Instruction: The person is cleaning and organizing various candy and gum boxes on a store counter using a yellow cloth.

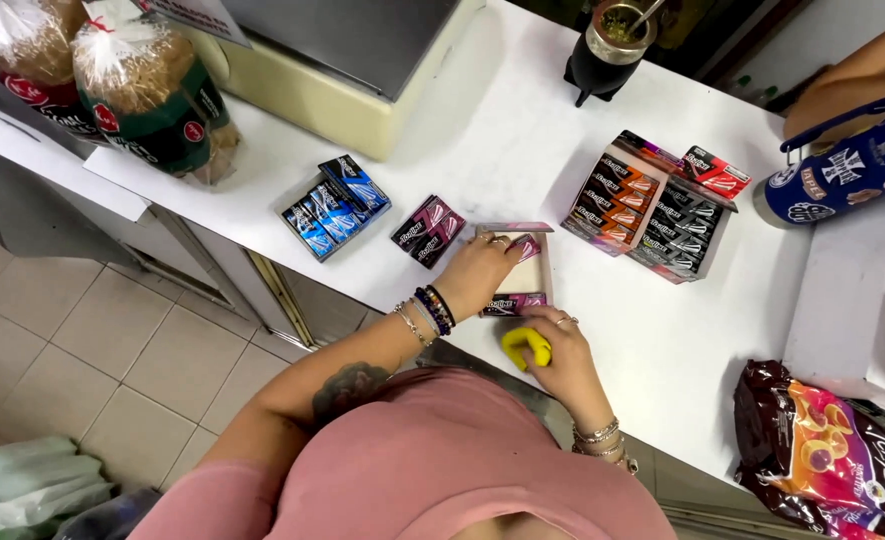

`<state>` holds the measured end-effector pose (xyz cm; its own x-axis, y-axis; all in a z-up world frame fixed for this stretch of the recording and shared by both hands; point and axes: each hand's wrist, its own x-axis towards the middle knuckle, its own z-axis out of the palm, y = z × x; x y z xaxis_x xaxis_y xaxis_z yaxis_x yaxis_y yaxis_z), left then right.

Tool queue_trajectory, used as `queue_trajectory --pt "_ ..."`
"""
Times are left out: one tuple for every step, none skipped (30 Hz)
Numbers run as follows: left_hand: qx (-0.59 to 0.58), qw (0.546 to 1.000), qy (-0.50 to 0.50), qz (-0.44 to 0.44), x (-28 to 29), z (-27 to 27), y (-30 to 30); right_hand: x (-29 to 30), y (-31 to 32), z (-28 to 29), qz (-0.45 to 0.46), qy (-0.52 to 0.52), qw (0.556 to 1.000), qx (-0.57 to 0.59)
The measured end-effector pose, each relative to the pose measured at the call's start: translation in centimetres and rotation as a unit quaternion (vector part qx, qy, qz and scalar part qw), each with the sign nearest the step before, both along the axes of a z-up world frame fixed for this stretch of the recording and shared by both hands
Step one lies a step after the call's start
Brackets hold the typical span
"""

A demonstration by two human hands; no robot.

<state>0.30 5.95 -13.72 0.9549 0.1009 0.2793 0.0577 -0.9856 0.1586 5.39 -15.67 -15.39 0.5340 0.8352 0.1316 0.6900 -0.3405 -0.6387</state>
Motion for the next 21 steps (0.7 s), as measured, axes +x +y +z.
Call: queue_trajectory --pt "0.001 1.000 -0.002 0.000 0.2 0.2 0.2 0.2 0.1 0.2 0.000 -0.002 1.000 0.001" --pt "0.011 1.000 -0.013 -0.003 0.4 0.3 0.2 0.4 0.1 0.4 -0.007 0.025 1.000 0.014" --pt "0.021 0.999 -0.024 -0.007 0.5 0.4 0.2 0.6 0.0 0.6 -0.013 0.052 0.998 0.027" --pt "0.020 0.999 -0.026 -0.004 1.0 -0.9 0.5 0.6 0.1 0.8 -0.010 0.049 0.998 0.026" --pt "0.022 0.999 -0.044 -0.005 1.5 -2.3 0.9 0.6 0.2 1.0 -0.013 0.061 0.997 0.039" --pt "0.024 0.998 -0.060 -0.006 2.0 -3.6 1.4 0.6 0.3 1.2 -0.015 0.073 0.996 0.051" --pt "0.024 0.998 -0.061 -0.003 2.3 -3.8 1.5 0.8 0.2 1.1 -0.012 0.072 0.996 0.050" --pt "0.033 0.996 -0.087 0.009 2.4 -4.1 1.6 0.9 0.2 0.9 -0.012 0.081 0.995 0.057" --pt "0.043 0.992 -0.113 0.022 2.6 -4.3 1.8 1.1 0.2 0.8 -0.011 0.090 0.994 0.063" --pt "0.044 0.993 -0.111 0.025 2.7 -4.2 1.8 1.2 0.2 0.7 -0.008 0.093 0.994 0.063" --pt "0.049 0.991 -0.117 0.032 2.8 -4.1 1.7 1.4 0.3 0.7 -0.007 0.097 0.993 0.061" --pt "0.054 0.990 -0.124 0.038 2.9 -4.0 1.6 1.5 0.2 0.7 -0.008 0.102 0.993 0.059" --pt "0.054 0.990 -0.121 0.040 3.1 -4.5 1.5 1.7 0.4 0.6 -0.005 0.104 0.993 0.058" --pt "0.063 0.990 -0.120 0.042 3.4 -5.0 1.4 1.9 0.4 0.5 -0.005 0.106 0.993 0.053" --pt "0.073 0.989 -0.119 0.044 3.7 -5.4 1.2 2.2 0.5 0.5 -0.004 0.108 0.993 0.048" --pt "0.071 0.990 -0.117 0.044 3.8 -5.4 1.2 2.1 0.6 0.7 -0.004 0.110 0.993 0.046" --pt "0.068 0.990 -0.117 0.047 3.9 -5.4 1.2 2.0 0.7 0.9 -0.006 0.116 0.992 0.051" --pt "0.064 0.990 -0.116 0.050 3.9 -5.5 1.1 1.9 0.8 1.1 -0.008 0.121 0.991 0.055" --pt "0.062 0.990 -0.114 0.050 3.8 -5.0 0.9 2.0 0.9 1.2 -0.009 0.124 0.991 0.053" --pt "0.069 0.989 -0.118 0.062 3.6 -4.5 0.7 2.0 1.0 1.3 -0.010 0.127 0.990 0.056" --pt "0.076 0.987 -0.122 0.074 3.4 -4.1 0.6 2.0 1.1 1.4 -0.012 0.129 0.990 0.059"
